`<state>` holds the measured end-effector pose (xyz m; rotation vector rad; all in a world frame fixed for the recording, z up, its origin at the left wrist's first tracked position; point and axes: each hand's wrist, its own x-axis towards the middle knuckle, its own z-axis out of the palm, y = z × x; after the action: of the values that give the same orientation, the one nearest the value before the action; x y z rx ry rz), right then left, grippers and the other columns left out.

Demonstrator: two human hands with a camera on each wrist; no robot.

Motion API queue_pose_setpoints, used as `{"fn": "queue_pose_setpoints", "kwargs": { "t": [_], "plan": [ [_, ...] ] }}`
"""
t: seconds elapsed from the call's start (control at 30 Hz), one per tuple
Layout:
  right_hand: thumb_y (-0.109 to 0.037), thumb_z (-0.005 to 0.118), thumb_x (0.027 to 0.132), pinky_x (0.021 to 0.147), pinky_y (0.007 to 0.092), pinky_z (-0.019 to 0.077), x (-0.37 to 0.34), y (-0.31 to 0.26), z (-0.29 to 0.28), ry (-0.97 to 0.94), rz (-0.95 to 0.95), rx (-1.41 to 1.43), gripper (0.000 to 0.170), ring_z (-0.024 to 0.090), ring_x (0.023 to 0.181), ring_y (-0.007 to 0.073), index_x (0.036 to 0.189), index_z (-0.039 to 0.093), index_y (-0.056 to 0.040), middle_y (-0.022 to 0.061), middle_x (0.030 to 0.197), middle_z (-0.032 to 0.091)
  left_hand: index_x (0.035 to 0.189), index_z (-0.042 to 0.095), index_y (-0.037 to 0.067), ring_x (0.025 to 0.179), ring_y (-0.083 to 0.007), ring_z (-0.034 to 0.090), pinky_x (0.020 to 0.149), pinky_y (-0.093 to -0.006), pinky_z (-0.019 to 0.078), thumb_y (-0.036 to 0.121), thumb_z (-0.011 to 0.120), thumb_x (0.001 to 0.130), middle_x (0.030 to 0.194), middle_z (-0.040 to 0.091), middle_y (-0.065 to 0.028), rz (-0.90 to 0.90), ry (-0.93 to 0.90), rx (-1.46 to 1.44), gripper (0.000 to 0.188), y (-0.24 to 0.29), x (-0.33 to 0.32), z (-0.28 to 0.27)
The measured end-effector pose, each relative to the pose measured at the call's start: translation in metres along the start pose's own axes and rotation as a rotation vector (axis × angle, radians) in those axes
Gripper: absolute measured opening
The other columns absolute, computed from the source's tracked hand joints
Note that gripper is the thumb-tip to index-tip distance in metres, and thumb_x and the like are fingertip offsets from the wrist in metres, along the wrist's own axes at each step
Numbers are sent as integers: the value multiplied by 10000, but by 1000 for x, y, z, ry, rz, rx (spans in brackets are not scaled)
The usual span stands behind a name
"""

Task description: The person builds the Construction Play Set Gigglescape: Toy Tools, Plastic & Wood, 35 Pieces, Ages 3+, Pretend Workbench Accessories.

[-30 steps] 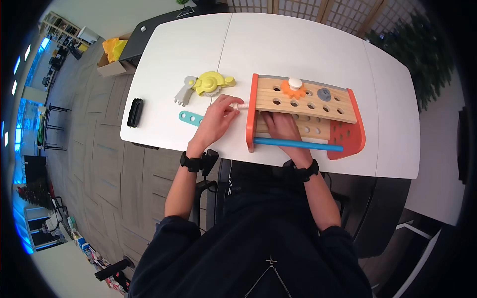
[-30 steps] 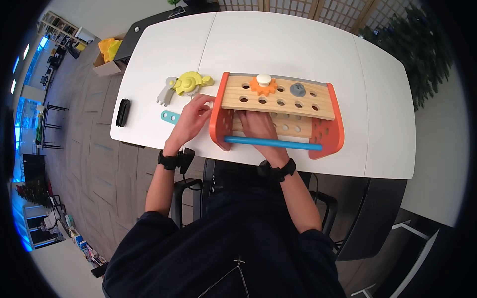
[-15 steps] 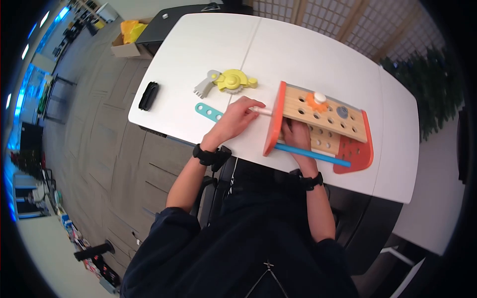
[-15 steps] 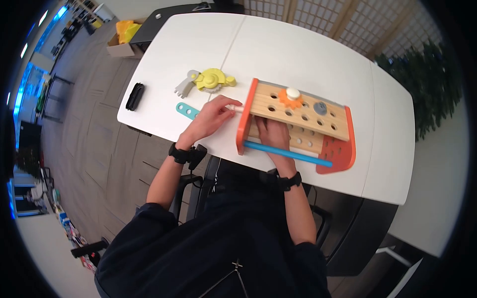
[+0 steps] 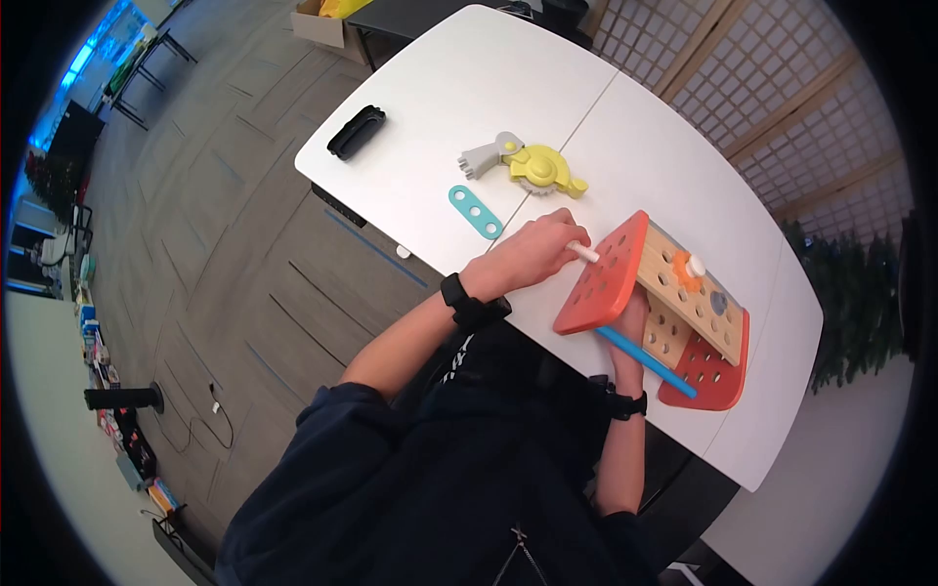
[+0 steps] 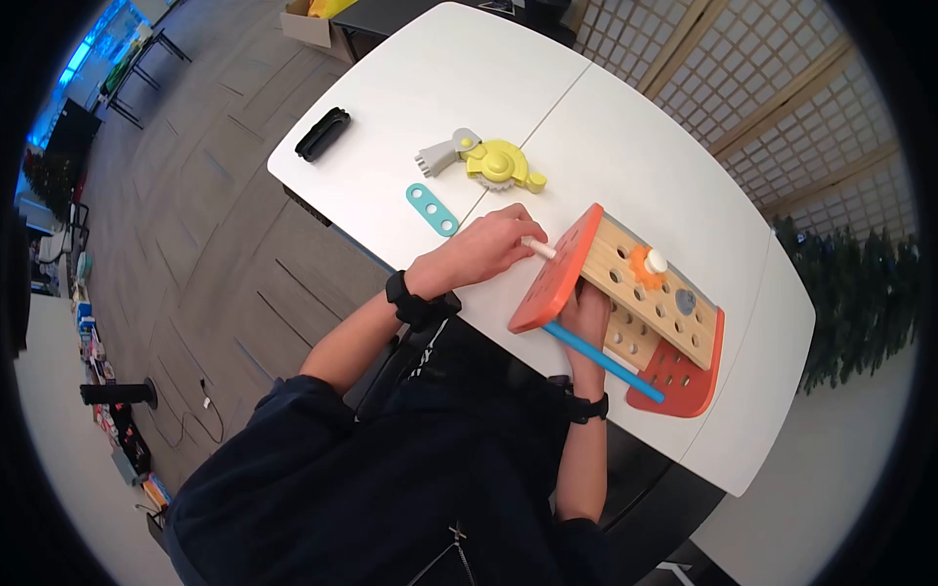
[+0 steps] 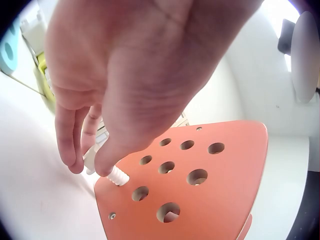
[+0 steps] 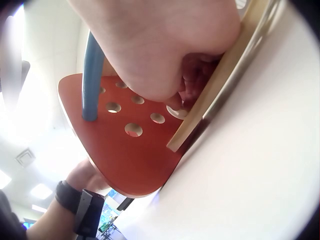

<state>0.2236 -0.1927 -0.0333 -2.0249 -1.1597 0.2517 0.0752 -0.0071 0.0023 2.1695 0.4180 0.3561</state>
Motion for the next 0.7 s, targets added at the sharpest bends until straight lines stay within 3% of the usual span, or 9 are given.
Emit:
{"fn": "queue_pose_setpoints", "kwargs": {
  "t": [0.27, 0.3, 0.4, 0.43, 0.53, 0.63, 0.7],
  "plan": [
    [-189, 618, 1057, 915, 520, 514, 0, 16, 4, 7, -3, -3, 300, 661, 1006, 498, 1211, 647, 66, 284, 1076, 716, 1296, 713, 46, 1064, -321, 705, 933, -420, 572, 77, 662, 1027, 1220, 683, -155, -21, 33, -159, 275, 12, 1, 0],
    [-191, 617, 1061, 916, 521, 515, 1, 12, 3, -8, 46, 29, 300, 661, 1016, 501, 1217, 651, 62, 285, 1084, 718, 1312, 698, 22, 1043, -248, 726, 925, -359, 589, 102, 642, 1058, 1237, 719, -136, 22, 97, -267, 272, -9, 4, 10],
    [-195, 619, 1065, 914, 520, 521, 2, 1, -1, -8, 96, 82, 301, 668, 1036, 502, 1234, 664, 50, 284, 1104, 725, 1300, 691, -2, 1013, -185, 740, 914, -313, 597, 140, 642, 1077, 1199, 747, -106, -188, -5, -399, 269, -8, 9, 3],
    [-195, 621, 1066, 913, 519, 524, 2, -3, -2, -4, 90, 91, 302, 671, 1041, 500, 1239, 668, 47, 283, 1110, 728, 1286, 688, -23, 933, -143, 745, 876, -295, 604, 174, 638, 1094, 1116, 753, -86, -184, -11, -377, 280, -10, 11, 3],
    [-211, 637, 1063, 905, 514, 535, 3, -8, -6, -40, 115, 154, 308, 686, 1039, 489, 1244, 680, 34, 277, 1113, 736, 1230, 697, -39, 877, -132, 741, 822, -285, 607, 212, 617, 1111, 1046, 756, -86, -312, -20, -443, 289, -15, 12, 7],
    [-226, 651, 1060, 901, 508, 543, 3, -7, -4, 20, 50, 145, 311, 698, 1040, 475, 1247, 690, 19, 269, 1099, 744, 1152, 714, -50, 746, -144, 737, 722, -299, 603, 281, 615, 1105, 935, 771, -97, -434, -147, -501, 348, -14, 13, 3],
    [-227, 653, 1059, 901, 507, 544, 3, -9, -6, 4, 66, 126, 309, 699, 1051, 470, 1252, 694, 11, 265, 1103, 746, 1132, 706, -62, 748, -139, 736, 707, -289, 603, 289, 600, 1113, 917, 766, -95, -422, -173, -465, 367, -12, 15, -2]
  ]
}}
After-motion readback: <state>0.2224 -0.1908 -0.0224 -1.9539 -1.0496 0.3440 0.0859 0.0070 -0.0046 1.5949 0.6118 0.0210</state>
